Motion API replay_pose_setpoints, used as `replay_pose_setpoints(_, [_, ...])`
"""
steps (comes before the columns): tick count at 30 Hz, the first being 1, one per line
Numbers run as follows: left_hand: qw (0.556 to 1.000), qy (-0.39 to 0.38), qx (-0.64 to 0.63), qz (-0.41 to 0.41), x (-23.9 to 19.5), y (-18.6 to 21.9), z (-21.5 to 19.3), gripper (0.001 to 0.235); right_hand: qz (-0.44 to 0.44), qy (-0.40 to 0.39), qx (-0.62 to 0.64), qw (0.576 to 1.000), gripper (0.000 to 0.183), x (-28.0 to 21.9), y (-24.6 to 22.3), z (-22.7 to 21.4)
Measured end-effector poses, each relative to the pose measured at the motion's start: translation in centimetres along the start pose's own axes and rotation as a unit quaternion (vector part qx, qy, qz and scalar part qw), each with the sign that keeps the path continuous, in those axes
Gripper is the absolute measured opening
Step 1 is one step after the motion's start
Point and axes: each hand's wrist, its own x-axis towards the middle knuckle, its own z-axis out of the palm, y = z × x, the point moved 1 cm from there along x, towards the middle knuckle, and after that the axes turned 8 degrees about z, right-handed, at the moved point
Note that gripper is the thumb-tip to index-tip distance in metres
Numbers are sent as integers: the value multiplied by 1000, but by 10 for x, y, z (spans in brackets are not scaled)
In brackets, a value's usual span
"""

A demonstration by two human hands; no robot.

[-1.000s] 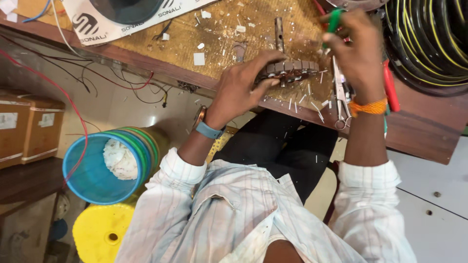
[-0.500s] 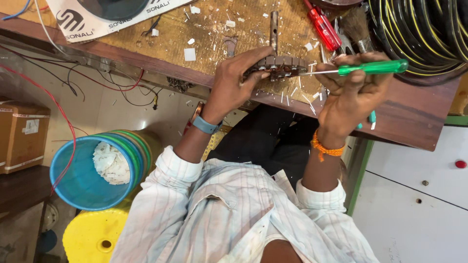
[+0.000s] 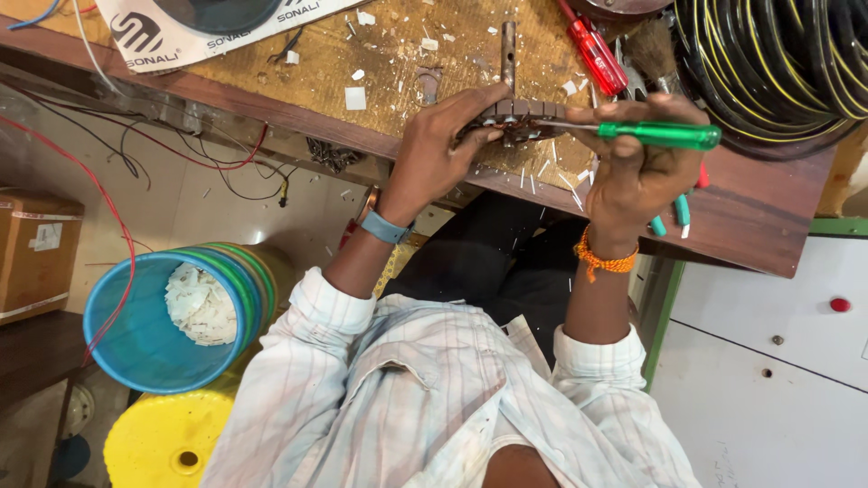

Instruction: The person works at a cluttered workbench, using scissors to trim small white insulating pieces and a green screwdriver to adjust a circular motor stator. They repeatedly insert the trimmed pieces into slots on the stator and tighten or align components with the screwdriver.

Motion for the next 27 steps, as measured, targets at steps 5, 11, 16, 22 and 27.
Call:
replay_pose_setpoints(5, [997, -80, 18, -11, 5, -4, -1, 57, -9, -21, 30, 999, 45, 3, 10, -20])
replay_pose_setpoints(11, [992, -77, 50, 85, 13, -2, -8, 56, -54, 46, -117, 991, 40, -13, 12, -50])
replay_pose_setpoints(16, [991, -88, 61, 81, 18, 0, -10, 55, -37, -78, -451, 888, 42, -20, 2, -17])
replay_pose_setpoints(22, [990, -86, 60, 89, 19, 6, -12, 56, -123, -104, -482, 861, 14, -11, -5, 14])
replay_pose_setpoints(27, [988, -90, 81, 90, 21, 5, -8, 54, -88, -83, -427, 896, 15, -33, 7, 19])
